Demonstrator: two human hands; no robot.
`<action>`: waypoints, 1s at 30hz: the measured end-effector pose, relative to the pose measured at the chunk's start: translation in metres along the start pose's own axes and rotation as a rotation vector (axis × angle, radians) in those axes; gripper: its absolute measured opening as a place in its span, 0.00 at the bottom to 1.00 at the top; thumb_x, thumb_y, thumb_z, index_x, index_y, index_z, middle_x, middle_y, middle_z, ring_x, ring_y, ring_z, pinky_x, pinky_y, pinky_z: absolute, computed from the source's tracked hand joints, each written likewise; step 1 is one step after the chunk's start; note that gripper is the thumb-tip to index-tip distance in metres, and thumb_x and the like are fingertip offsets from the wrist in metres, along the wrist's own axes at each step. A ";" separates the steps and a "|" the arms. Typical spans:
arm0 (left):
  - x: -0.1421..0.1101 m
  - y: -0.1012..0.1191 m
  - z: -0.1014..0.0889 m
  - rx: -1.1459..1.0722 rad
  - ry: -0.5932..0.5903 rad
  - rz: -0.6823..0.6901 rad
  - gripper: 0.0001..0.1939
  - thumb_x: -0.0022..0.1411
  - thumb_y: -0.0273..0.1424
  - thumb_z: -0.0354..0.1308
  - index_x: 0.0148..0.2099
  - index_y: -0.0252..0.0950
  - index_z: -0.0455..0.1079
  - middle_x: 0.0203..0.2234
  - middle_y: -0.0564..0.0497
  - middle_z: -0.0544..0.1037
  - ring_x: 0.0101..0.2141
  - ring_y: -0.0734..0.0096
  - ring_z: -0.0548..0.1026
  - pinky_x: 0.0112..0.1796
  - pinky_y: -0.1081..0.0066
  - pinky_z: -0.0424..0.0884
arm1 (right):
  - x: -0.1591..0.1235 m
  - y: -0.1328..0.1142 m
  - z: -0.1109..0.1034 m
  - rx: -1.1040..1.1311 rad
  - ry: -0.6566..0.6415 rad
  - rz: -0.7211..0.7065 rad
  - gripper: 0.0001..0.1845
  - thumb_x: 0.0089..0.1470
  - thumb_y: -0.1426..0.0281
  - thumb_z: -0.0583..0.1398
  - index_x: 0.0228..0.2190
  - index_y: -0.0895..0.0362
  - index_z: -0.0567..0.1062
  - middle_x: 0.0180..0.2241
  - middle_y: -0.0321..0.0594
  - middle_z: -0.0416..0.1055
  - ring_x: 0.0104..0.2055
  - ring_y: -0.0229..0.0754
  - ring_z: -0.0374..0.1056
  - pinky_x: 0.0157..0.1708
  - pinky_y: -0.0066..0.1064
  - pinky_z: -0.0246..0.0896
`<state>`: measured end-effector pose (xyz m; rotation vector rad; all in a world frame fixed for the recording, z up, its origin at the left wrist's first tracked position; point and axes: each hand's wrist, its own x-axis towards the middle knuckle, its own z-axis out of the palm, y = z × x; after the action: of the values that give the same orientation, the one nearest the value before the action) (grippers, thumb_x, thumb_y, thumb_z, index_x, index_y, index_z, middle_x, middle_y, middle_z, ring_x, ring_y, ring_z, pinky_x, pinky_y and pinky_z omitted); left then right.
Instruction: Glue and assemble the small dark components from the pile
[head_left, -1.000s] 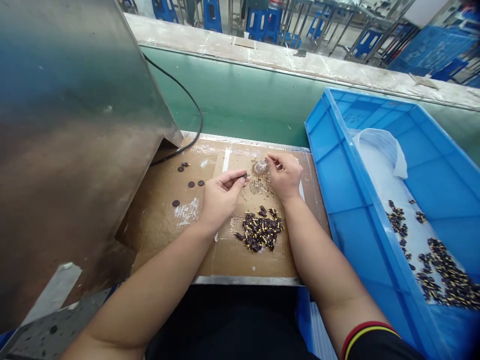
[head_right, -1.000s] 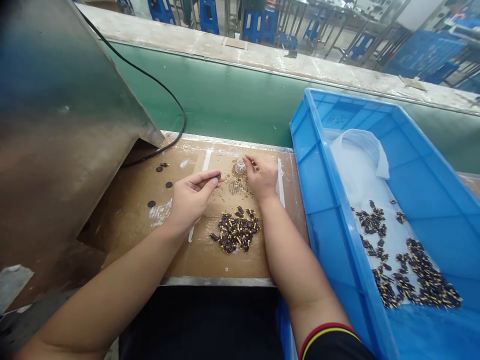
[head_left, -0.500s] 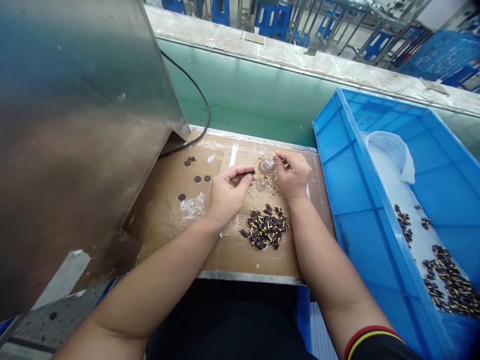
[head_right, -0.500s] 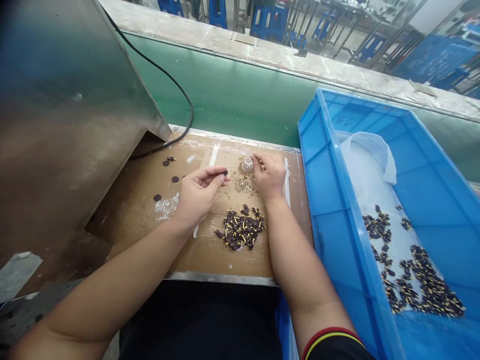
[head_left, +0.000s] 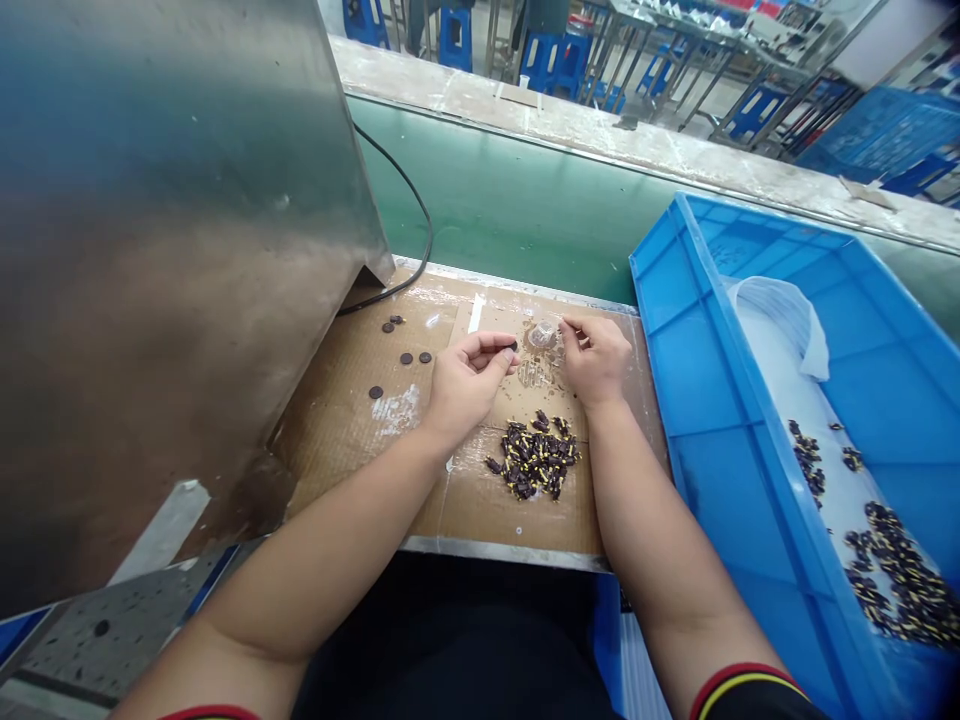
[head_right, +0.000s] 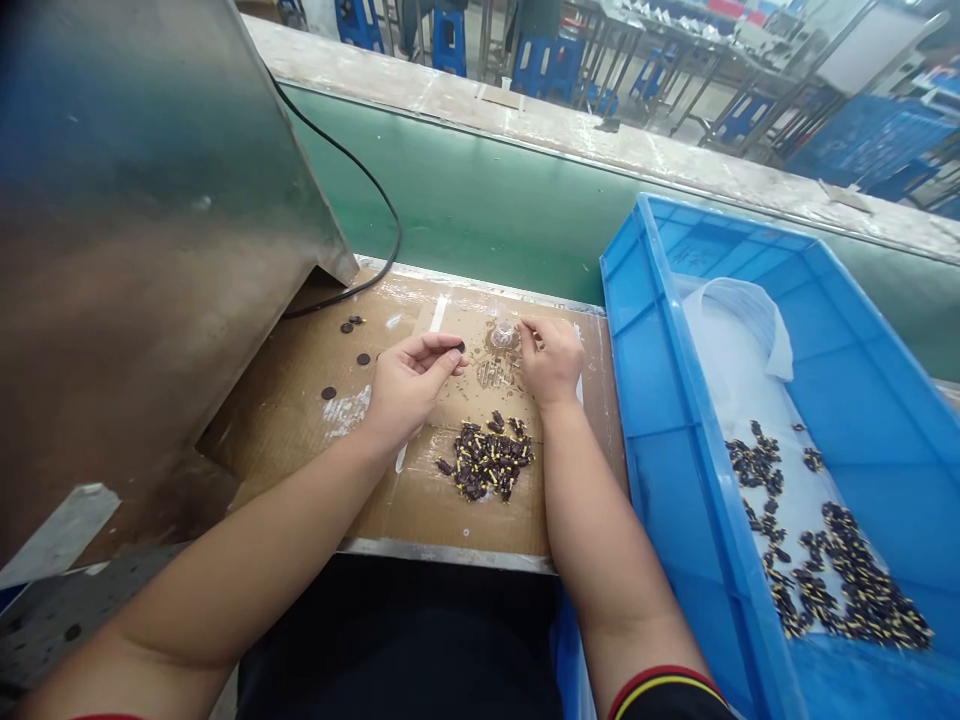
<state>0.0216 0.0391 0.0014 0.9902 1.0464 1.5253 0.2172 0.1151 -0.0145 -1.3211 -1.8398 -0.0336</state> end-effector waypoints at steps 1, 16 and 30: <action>0.000 0.000 0.000 -0.024 0.006 -0.006 0.13 0.60 0.29 0.67 0.47 0.32 0.75 0.34 0.45 0.80 0.36 0.68 0.81 0.41 0.69 0.81 | 0.000 -0.001 -0.002 0.012 0.017 0.015 0.12 0.64 0.62 0.59 0.37 0.54 0.81 0.35 0.41 0.80 0.36 0.45 0.72 0.42 0.40 0.67; -0.003 0.008 -0.001 0.060 -0.024 -0.024 0.12 0.60 0.32 0.67 0.45 0.31 0.78 0.36 0.43 0.82 0.36 0.67 0.82 0.45 0.66 0.81 | -0.025 -0.079 -0.032 0.816 -0.090 0.442 0.14 0.60 0.57 0.63 0.42 0.52 0.76 0.39 0.40 0.78 0.40 0.43 0.78 0.32 0.34 0.78; -0.003 0.003 0.000 0.050 0.010 0.031 0.14 0.61 0.33 0.68 0.46 0.30 0.76 0.39 0.42 0.82 0.40 0.64 0.82 0.49 0.65 0.80 | -0.028 -0.083 -0.030 0.965 -0.208 0.508 0.15 0.59 0.54 0.64 0.41 0.52 0.75 0.41 0.38 0.73 0.43 0.42 0.77 0.40 0.35 0.82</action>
<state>0.0213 0.0357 0.0036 1.0388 1.0857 1.5372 0.1724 0.0428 0.0219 -1.0321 -1.3008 1.1443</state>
